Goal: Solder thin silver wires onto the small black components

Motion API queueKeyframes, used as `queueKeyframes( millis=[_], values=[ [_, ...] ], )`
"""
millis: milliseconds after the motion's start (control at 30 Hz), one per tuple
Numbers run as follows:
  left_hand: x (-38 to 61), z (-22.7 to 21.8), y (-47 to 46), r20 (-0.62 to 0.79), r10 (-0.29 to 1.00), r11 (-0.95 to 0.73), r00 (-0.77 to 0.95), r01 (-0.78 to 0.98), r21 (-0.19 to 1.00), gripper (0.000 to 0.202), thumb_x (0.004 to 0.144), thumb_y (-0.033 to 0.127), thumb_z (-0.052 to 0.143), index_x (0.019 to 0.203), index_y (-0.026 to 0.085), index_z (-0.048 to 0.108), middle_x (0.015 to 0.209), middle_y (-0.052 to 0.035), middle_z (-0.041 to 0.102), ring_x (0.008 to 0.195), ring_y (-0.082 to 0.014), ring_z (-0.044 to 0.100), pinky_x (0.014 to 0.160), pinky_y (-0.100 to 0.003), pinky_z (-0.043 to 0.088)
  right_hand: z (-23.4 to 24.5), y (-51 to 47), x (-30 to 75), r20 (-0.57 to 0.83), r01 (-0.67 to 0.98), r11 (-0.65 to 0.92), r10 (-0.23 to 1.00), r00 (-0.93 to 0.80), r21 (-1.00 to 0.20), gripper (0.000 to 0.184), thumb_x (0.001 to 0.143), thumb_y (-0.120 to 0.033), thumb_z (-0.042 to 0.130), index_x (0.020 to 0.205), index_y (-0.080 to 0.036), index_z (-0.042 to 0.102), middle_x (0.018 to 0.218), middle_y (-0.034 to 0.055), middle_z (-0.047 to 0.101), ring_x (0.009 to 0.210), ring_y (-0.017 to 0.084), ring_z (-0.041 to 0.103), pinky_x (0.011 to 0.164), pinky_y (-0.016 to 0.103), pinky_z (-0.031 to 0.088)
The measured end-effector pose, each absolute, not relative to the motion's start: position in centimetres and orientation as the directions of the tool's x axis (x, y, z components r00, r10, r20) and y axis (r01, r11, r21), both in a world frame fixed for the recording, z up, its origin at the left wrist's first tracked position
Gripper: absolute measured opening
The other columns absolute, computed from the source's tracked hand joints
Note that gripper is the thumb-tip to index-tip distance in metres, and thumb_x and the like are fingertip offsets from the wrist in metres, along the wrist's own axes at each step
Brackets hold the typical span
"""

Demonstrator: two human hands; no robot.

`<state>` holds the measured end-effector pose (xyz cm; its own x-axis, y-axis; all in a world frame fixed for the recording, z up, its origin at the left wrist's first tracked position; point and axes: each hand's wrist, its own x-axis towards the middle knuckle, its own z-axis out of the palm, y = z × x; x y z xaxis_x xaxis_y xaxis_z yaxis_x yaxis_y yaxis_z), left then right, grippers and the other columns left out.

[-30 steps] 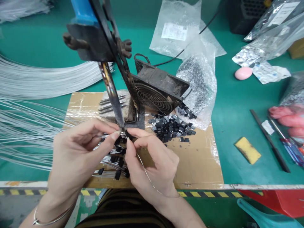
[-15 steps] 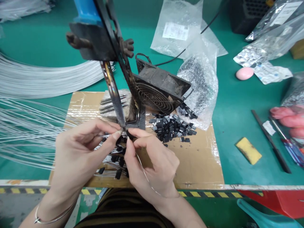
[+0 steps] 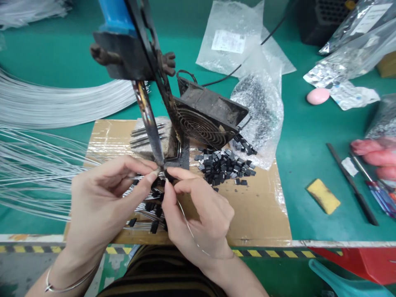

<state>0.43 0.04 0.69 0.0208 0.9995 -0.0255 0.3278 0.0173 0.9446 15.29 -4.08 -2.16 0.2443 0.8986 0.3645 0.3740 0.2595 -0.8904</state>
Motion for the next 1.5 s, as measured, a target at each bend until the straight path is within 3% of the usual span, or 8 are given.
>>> queueKeyframes(
  millis=[900,1000,1100,1267,1367,1500],
  values=[
    [0.3,0.3,0.2,-0.064,0.998,0.05,0.028,0.339,0.939,0.012,0.086,0.013,0.076,0.079,0.023,0.075,0.085,0.0002,0.08,0.076,-0.0157,0.074,0.06,-0.023,0.054,-2.2,-4.0,15.3,0.355,0.399,0.248,0.909,0.221,-0.883,0.023,0.086,-0.001,0.075,0.089,-0.023,0.068,0.107,0.0044,0.086,0.089,0.018,0.084,0.082,0.027,0.068],
    [0.0,0.2,0.0,-0.045,0.998,0.022,0.049,0.395,0.918,0.011,0.088,0.015,0.075,0.081,0.023,0.074,0.087,-0.0005,0.08,0.076,-0.0166,0.073,0.057,-0.026,0.051,-2.4,-4.3,15.6,0.308,0.344,0.217,0.922,0.235,-0.913,0.02,0.09,-0.004,0.074,0.089,-0.023,0.069,0.111,0.005,0.085,0.095,0.02,0.083,0.086,0.032,0.068],
    [-0.7,0.2,-0.2,0.06,0.99,-0.12,0.129,0.531,0.839,0.012,0.09,0.014,0.072,0.083,0.024,0.072,0.089,-0.0003,0.081,0.069,-0.016,0.069,0.057,-0.03,0.046,-2.6,-4.5,16.8,0.235,0.291,0.136,0.911,0.34,-0.947,0.015,0.093,-0.011,0.075,0.086,-0.023,0.069,0.108,0.0058,0.085,0.1,0.023,0.082,0.091,0.038,0.066],
    [-2.6,-0.1,0.1,0.259,0.857,-0.505,0.446,0.623,0.597,0.019,0.084,0.006,0.07,0.088,0.025,0.068,0.095,0.0009,0.084,0.077,-0.0189,0.075,0.069,-0.036,0.042,-3.2,-4.8,20.5,0.195,0.279,0.035,0.795,0.574,-0.96,0.017,0.089,-0.018,0.083,0.079,-0.022,0.071,0.094,0.005,0.085,0.088,0.024,0.082,0.083,0.038,0.065],
    [-3.6,-0.8,0.0,0.246,0.853,-0.51,0.461,0.636,0.579,0.019,0.085,0.007,0.072,0.092,0.025,0.073,0.107,-0.0035,0.082,0.087,-0.0218,0.075,0.081,-0.039,0.047,-4.0,-5.2,22.7,0.176,0.261,-0.004,0.727,0.663,-0.965,0.019,0.084,-0.016,0.088,0.073,-0.022,0.073,0.089,0.0075,0.085,0.082,0.024,0.082,0.081,0.036,0.066],
    [-4.3,-2.0,-0.7,0.25,0.903,-0.422,0.35,0.611,0.67,0.026,0.085,0.007,0.075,0.102,0.026,0.078,0.109,-0.0054,0.078,0.097,-0.0227,0.071,0.095,-0.041,0.051,-5.1,-5.6,24.6,0.146,0.275,-0.091,0.669,0.729,-0.957,0.021,0.08,-0.024,0.091,0.068,-0.023,0.075,0.082,0.009,0.085,0.076,0.025,0.082,0.074,0.036,0.065]
  ],
)
